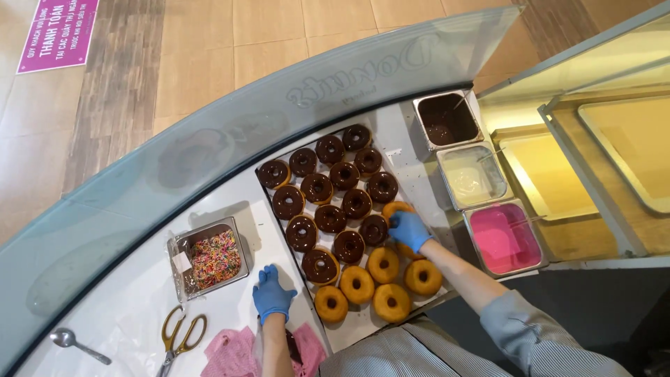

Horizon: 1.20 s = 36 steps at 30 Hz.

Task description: The recorder is glazing donuts by dipping them into a container of chocolate glaze and arranging them on a tray.

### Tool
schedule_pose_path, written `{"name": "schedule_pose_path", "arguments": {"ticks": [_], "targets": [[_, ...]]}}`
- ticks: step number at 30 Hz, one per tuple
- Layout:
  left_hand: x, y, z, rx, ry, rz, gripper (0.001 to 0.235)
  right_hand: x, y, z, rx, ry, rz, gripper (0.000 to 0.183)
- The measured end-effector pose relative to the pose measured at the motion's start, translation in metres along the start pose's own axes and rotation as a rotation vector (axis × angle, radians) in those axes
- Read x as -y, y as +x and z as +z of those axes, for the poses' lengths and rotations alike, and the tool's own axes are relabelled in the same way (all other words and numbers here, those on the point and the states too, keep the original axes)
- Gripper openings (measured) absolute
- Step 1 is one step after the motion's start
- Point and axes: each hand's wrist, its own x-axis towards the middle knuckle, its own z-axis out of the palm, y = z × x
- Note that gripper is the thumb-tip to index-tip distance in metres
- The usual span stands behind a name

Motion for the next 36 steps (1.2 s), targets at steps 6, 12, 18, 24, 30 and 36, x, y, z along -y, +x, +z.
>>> {"name": "schedule_pose_path", "arguments": {"ticks": [6,12,18,24,30,36], "targets": [[0.004,0.003,0.009,-0.014,-0.042,0.0,0.114,-0.004,-0.006,0.001,-0.182,-0.31,-0.117,0.028],[0.006,0.004,0.011,-0.018,-0.037,-0.006,0.114,-0.002,0.017,-0.096,-0.056,0.305,0.053,0.042],[0.003,0.007,0.009,0.004,0.02,-0.017,0.115,-0.02,0.102,-0.261,-0.521,0.199,-0.122,0.045],[-0.004,0.007,0.004,0.043,0.032,-0.063,0.114,-0.095,0.2,-0.241,-0.338,-0.261,-0.047,0.042],[-0.001,0.009,0.013,0.046,0.006,-0.078,0.118,-0.096,0.209,-0.22,-0.302,-0.291,-0.045,0.029],[0.001,0.013,0.011,0.054,0.009,-0.074,0.116,-0.083,0.172,-0.267,-0.392,0.081,-0.062,0.047]]}}
